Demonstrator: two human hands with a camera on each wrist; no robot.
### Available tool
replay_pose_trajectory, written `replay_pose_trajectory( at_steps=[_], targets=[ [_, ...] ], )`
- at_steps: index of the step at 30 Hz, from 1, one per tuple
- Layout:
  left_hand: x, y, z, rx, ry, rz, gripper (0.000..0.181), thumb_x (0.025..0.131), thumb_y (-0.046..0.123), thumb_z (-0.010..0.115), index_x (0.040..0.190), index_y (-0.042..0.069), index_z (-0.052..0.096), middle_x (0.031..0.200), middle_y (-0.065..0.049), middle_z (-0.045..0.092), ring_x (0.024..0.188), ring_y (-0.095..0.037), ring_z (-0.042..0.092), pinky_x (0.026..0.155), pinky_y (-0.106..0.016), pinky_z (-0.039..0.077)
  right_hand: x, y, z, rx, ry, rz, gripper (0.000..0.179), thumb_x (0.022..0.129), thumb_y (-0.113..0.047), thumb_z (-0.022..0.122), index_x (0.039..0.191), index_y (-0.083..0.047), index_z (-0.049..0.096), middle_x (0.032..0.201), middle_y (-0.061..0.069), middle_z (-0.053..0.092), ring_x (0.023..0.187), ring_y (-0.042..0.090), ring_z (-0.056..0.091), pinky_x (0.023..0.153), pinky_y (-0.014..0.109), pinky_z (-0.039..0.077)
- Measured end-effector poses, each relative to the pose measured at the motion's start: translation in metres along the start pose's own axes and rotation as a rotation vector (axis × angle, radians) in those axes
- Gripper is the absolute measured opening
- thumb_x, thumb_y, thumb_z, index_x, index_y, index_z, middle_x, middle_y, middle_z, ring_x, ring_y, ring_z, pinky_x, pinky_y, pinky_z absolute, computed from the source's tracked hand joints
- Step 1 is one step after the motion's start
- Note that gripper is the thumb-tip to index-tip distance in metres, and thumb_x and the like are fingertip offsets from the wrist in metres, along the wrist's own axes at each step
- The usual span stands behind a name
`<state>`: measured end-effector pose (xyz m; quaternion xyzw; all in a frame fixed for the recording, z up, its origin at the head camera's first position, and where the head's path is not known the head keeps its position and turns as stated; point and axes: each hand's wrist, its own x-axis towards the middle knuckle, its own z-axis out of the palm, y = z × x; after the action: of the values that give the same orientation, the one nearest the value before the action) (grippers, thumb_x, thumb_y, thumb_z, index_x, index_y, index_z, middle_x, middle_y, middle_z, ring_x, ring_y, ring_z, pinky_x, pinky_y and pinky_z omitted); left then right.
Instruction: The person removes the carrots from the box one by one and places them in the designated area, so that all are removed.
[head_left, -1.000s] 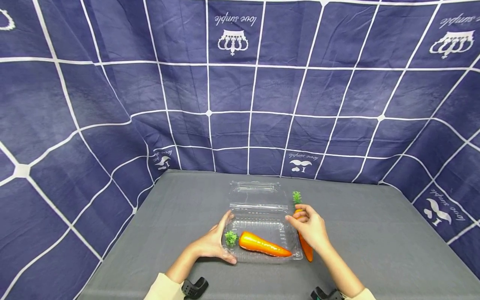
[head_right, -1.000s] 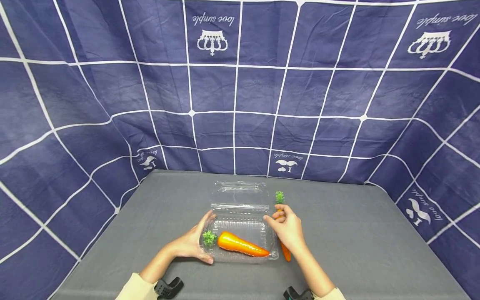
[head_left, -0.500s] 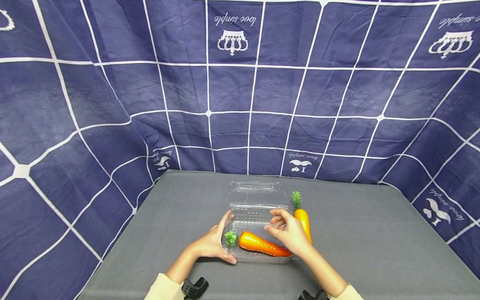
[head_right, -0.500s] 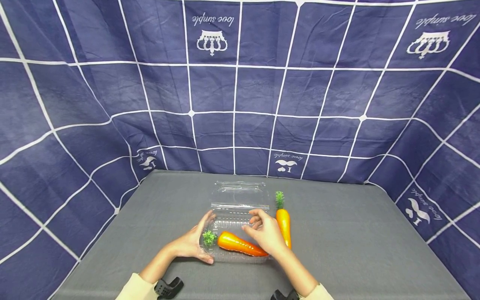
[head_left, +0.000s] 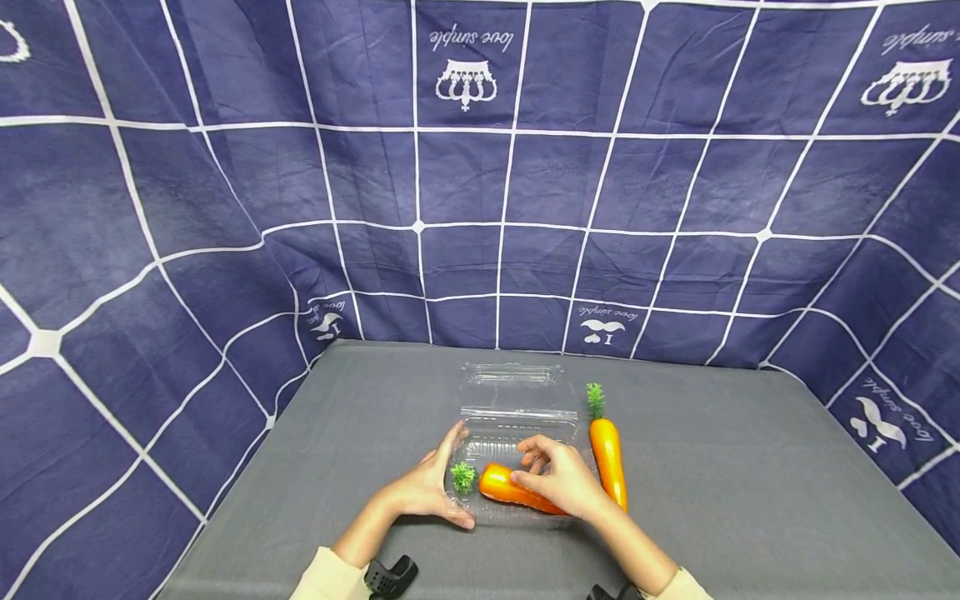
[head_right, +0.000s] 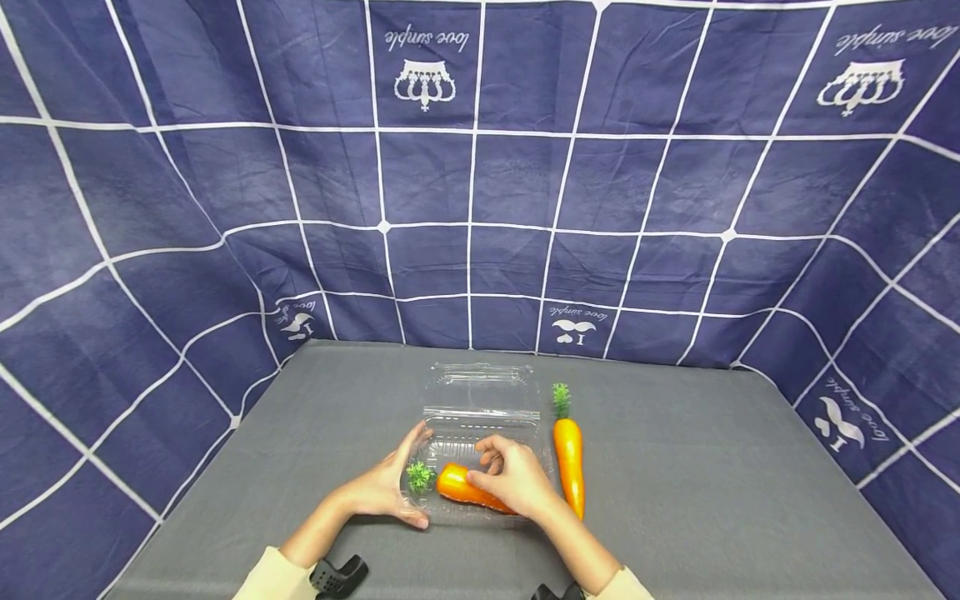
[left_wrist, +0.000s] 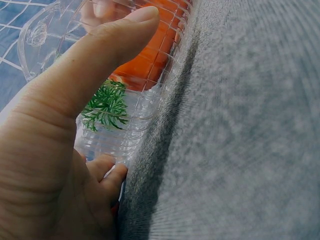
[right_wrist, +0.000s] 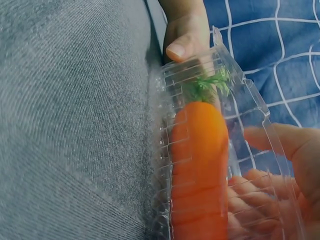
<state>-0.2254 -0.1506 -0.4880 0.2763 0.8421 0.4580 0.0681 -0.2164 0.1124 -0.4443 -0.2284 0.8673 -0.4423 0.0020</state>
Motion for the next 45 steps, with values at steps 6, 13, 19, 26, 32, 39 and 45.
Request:
replay_pose_trajectory(
  at_steps=[6, 13, 19, 26, 32, 39, 45],
  targets=[
    [-0.0006, -0.0005, 0.0003, 0.004, 0.004, -0.004, 0.140, 0.055, 0.029, 0.097, 0.155, 0.003, 0.003, 0.155, -0.019, 0.027, 0.139, -0.041, 0.028, 0.108, -0.062, 0.023, 0.0004, -0.0002, 0.0006, -0.040, -0.096, -0.021, 0.041, 0.079, -0.025, 0.081, 0.108, 0.000, 0.066, 0.091, 0.001, 0.065, 0.077, 0.013, 0.059, 0.067, 0.026, 0.048],
    [-0.0008, -0.0005, -0.0006, 0.010, 0.002, 0.000, 0.139, 0.055, 0.030, 0.097, 0.154, 0.002, 0.003, 0.155, -0.020, 0.027, 0.138, -0.041, 0.029, 0.108, -0.062, 0.023, -0.0006, -0.0010, 0.0015, -0.103, -0.145, -0.047, 0.038, 0.077, -0.023, 0.082, 0.105, -0.003, 0.067, 0.088, -0.002, 0.063, 0.075, 0.012, 0.057, 0.068, 0.026, 0.048],
    [-0.0009, -0.0006, -0.0006, 0.012, 0.006, 0.004, 0.139, 0.055, 0.029, 0.097, 0.154, 0.001, 0.004, 0.154, -0.020, 0.028, 0.137, -0.041, 0.030, 0.107, -0.062, 0.024, -0.0006, 0.0009, 0.0024, -0.139, -0.164, -0.059, 0.037, 0.074, -0.022, 0.084, 0.104, -0.007, 0.068, 0.088, -0.005, 0.064, 0.077, 0.010, 0.057, 0.070, 0.028, 0.049],
    [-0.0009, -0.0009, -0.0001, 0.015, 0.007, 0.007, 0.139, 0.055, 0.030, 0.097, 0.154, 0.002, 0.003, 0.155, -0.020, 0.028, 0.138, -0.041, 0.029, 0.108, -0.062, 0.024, 0.0002, 0.0031, 0.0031, -0.224, -0.189, -0.083, 0.036, 0.074, -0.022, 0.084, 0.106, -0.011, 0.072, 0.090, -0.009, 0.066, 0.081, 0.006, 0.059, 0.073, 0.030, 0.050],
    [-0.0003, -0.0004, -0.0013, 0.003, 0.002, 0.010, 0.139, 0.056, 0.029, 0.097, 0.154, 0.001, 0.003, 0.155, -0.021, 0.027, 0.139, -0.040, 0.028, 0.108, -0.062, 0.023, -0.0003, 0.0018, 0.0026, -0.207, -0.163, -0.073, 0.037, 0.076, -0.022, 0.083, 0.109, -0.010, 0.072, 0.092, -0.007, 0.068, 0.081, 0.008, 0.059, 0.073, 0.030, 0.050],
    [0.0006, -0.0006, 0.0002, 0.013, 0.017, -0.006, 0.140, 0.053, 0.029, 0.098, 0.155, 0.004, 0.004, 0.153, -0.019, 0.030, 0.135, -0.042, 0.032, 0.106, -0.062, 0.026, 0.0006, 0.0045, -0.0005, -0.078, -0.082, -0.080, 0.039, 0.078, -0.022, 0.082, 0.112, -0.006, 0.071, 0.097, -0.001, 0.070, 0.085, 0.015, 0.061, 0.074, 0.029, 0.051],
    [0.0007, -0.0010, 0.0009, 0.011, 0.013, -0.022, 0.142, 0.052, 0.030, 0.098, 0.155, 0.003, 0.003, 0.151, -0.028, 0.030, 0.133, -0.044, 0.034, 0.104, -0.062, 0.029, 0.0026, 0.0038, -0.0037, 0.019, -0.003, -0.018, 0.040, 0.078, -0.019, 0.082, 0.112, -0.003, 0.070, 0.093, 0.000, 0.070, 0.080, 0.014, 0.060, 0.072, 0.027, 0.049]
  ],
)
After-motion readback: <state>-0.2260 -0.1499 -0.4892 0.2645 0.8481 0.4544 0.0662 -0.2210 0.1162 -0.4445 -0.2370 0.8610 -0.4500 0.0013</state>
